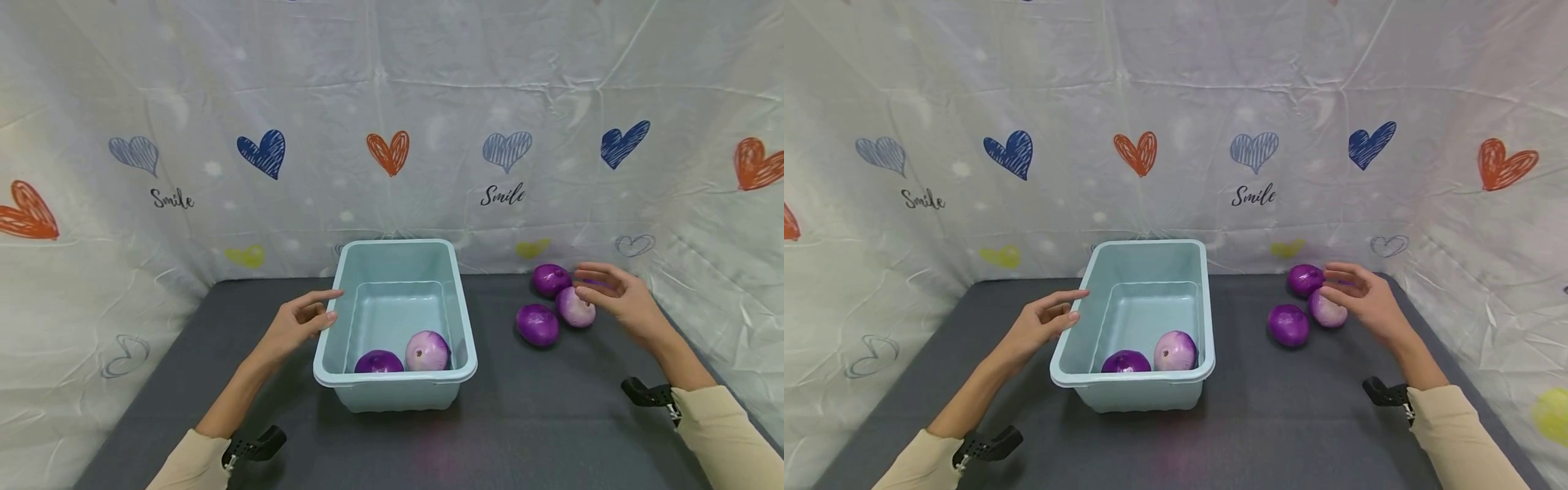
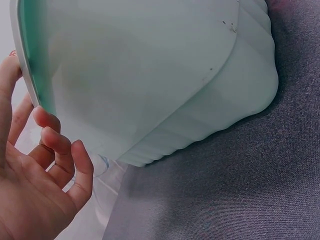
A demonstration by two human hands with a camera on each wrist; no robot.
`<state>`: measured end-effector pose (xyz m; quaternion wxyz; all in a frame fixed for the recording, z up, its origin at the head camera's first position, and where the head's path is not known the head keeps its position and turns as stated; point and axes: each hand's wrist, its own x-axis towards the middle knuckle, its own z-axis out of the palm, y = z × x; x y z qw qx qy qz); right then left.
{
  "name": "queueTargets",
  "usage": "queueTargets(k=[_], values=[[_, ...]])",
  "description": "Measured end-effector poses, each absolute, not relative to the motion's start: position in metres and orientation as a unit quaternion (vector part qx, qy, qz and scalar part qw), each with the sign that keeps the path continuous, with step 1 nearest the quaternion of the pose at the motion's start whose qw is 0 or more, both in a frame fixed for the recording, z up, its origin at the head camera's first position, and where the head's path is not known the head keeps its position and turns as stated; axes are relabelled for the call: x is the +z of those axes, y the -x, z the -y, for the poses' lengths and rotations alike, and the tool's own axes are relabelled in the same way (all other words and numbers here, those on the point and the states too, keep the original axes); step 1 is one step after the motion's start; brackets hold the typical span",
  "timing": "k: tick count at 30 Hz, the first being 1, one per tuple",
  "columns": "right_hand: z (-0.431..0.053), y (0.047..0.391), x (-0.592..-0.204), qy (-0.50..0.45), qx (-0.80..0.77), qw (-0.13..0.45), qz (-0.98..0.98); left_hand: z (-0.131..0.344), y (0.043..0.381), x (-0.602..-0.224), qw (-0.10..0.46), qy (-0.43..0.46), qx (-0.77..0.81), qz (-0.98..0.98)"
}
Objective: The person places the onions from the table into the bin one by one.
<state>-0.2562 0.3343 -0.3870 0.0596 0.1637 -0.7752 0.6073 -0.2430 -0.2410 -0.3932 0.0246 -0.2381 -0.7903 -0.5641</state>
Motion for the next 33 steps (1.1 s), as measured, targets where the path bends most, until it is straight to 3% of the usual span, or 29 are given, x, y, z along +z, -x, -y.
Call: queueTargets(k=[8, 23, 33], values=[[-0.371, 0.25, -0.393, -0.146, 0.625, 0.092, 0.761, 0.241, 0.243, -0.393, 0.025, 0.239, -0.564, 0.79], [-0.405, 0.245, -0.418, -0.09, 0.502, 0.117, 0.852, 0.24, 0.243, -0.395, 0.023, 0.231, -0.567, 0.791], [-0.417, 0.262, -0.431, -0.053, 0.456, 0.095, 0.883, 0.24, 0.244, -0.396, 0.025, 0.229, -0.564, 0.793]])
